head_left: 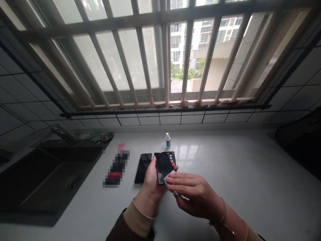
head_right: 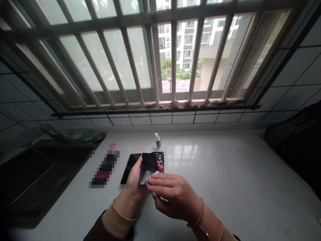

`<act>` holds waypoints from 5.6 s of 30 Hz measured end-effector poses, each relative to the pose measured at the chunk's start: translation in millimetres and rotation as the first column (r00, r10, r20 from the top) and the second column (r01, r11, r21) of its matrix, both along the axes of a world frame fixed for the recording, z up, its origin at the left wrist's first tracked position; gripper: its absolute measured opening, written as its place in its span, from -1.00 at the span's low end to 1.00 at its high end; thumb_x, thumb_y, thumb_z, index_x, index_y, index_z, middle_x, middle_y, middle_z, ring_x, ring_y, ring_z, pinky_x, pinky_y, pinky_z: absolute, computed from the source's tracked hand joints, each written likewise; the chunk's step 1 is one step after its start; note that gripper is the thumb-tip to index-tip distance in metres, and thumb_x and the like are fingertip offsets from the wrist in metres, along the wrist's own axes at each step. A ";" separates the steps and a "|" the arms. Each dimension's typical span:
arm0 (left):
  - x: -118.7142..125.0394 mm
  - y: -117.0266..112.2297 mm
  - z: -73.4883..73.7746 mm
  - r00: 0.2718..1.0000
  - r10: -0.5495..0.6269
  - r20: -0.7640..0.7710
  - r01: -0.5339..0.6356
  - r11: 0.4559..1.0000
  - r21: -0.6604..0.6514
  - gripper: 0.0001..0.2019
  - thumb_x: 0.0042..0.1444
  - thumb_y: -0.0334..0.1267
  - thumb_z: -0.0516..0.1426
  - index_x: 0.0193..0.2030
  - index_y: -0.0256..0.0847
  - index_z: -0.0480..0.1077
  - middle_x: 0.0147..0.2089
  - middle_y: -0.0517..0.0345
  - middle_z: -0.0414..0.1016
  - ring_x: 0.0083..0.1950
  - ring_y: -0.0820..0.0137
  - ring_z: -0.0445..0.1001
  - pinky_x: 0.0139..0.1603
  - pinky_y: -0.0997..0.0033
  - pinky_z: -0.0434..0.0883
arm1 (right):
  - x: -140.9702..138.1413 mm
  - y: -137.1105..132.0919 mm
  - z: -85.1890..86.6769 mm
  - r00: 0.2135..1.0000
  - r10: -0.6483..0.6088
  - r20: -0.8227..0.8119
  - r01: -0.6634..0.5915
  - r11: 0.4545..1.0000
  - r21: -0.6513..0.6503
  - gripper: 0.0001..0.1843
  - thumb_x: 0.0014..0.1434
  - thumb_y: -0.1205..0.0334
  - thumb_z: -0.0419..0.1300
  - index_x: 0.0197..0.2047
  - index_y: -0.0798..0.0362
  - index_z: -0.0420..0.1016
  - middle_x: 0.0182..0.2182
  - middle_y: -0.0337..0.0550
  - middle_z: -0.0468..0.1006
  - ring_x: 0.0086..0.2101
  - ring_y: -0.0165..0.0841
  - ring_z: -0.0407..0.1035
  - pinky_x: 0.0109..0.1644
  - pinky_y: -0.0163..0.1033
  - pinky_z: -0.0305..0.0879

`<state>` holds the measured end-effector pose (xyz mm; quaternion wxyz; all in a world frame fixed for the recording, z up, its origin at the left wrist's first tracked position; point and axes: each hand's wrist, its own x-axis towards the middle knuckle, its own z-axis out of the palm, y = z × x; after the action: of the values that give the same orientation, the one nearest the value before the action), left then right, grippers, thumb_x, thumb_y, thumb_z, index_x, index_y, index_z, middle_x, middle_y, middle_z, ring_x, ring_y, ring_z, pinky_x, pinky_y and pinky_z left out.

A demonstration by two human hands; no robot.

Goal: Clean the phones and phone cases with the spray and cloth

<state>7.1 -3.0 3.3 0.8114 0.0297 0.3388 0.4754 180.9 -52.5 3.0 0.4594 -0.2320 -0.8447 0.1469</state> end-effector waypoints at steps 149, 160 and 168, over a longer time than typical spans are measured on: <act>12.0 -30.0 26.5 0.688 0.207 -0.696 0.589 0.401 0.702 -0.51 0.07 -0.31 0.41 0.17 -0.20 0.55 0.13 -0.17 0.61 0.14 0.01 0.58 0.27 0.10 0.46 | 12.9 -15.8 10.7 0.908 -0.315 -0.276 0.348 0.934 0.081 -0.50 0.37 0.51 0.15 0.29 0.02 0.55 0.22 0.03 0.63 0.29 -0.01 0.47 0.30 0.24 0.53; 4.5 -25.6 15.0 0.511 0.231 -0.828 0.757 0.336 0.561 -0.57 0.25 -0.35 0.26 0.25 -0.15 0.38 -0.10 0.10 0.60 -0.13 0.27 0.59 -0.05 0.30 0.53 | 14.2 -25.9 13.0 0.976 -0.189 -0.104 0.214 0.920 0.330 -0.64 0.40 0.44 0.20 0.22 0.21 0.59 0.17 0.10 0.67 0.30 -0.02 0.45 0.34 0.19 0.52; 5.3 -24.8 10.1 0.495 0.302 -0.815 0.724 0.375 0.579 -0.61 0.29 -0.32 0.25 0.24 -0.12 0.39 -0.09 0.12 0.56 -0.17 0.30 0.57 -0.09 0.34 0.52 | 18.2 -24.9 12.6 0.987 -0.141 -0.079 0.159 0.926 0.342 -0.62 0.45 0.43 0.17 0.27 0.22 0.54 0.17 0.11 0.67 0.30 -0.03 0.45 0.37 0.22 0.49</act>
<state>12.4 -27.8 13.5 0.4457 0.7359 0.3575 0.3634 199.1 -77.4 15.6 0.5251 -0.2074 -0.8247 -0.0337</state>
